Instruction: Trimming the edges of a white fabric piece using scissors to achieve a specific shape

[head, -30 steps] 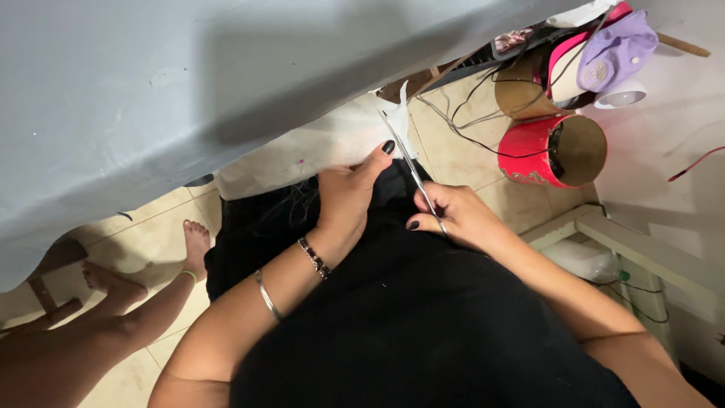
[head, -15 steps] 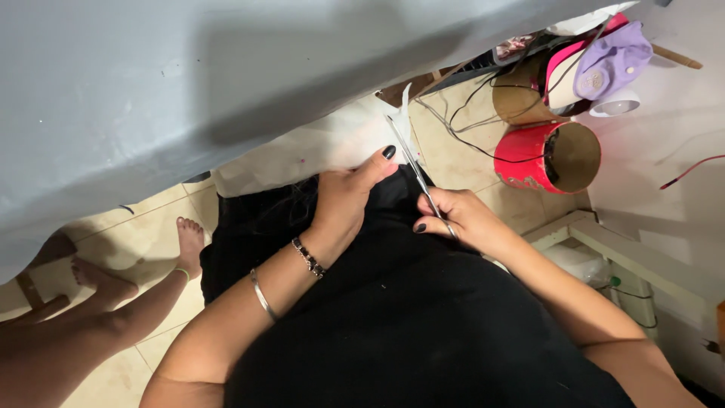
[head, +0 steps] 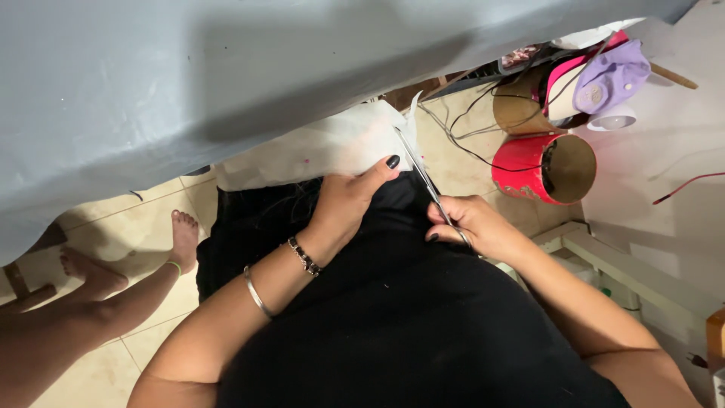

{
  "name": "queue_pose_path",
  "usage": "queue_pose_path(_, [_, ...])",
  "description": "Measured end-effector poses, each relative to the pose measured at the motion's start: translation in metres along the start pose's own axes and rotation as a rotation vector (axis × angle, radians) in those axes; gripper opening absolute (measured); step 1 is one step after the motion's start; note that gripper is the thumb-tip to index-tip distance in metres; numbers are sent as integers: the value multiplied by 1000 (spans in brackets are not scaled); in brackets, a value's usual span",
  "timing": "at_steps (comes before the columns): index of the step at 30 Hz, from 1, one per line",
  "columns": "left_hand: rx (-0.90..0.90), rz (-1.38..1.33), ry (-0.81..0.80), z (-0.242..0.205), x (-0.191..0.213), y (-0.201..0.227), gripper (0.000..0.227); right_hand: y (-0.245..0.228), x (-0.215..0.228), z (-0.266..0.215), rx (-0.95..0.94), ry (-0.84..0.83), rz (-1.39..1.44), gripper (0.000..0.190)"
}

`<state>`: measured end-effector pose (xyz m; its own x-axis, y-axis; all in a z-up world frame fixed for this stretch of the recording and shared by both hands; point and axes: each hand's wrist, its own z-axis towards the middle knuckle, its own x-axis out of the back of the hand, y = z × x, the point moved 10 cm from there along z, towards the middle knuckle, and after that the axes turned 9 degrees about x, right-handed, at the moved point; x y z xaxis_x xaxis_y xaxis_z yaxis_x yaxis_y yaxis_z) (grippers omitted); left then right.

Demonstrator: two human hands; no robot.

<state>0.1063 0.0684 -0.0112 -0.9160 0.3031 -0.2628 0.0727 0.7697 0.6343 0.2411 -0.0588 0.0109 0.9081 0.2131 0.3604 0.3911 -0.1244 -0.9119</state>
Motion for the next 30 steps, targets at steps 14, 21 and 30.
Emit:
queue_pose_path(14, [95, 112, 26, -17, 12, -7, 65, 3, 0, 1, 41, -25, 68, 35])
queue_pose_path(21, [145, 336, -23, -10, 24, -34, 71, -16, 0, 19, 111, -94, 36, 39])
queue_pose_path(30, [-2, 353, -108, -30, 7, 6, 68, -26, 1, 27, 126, -107, 37, 40])
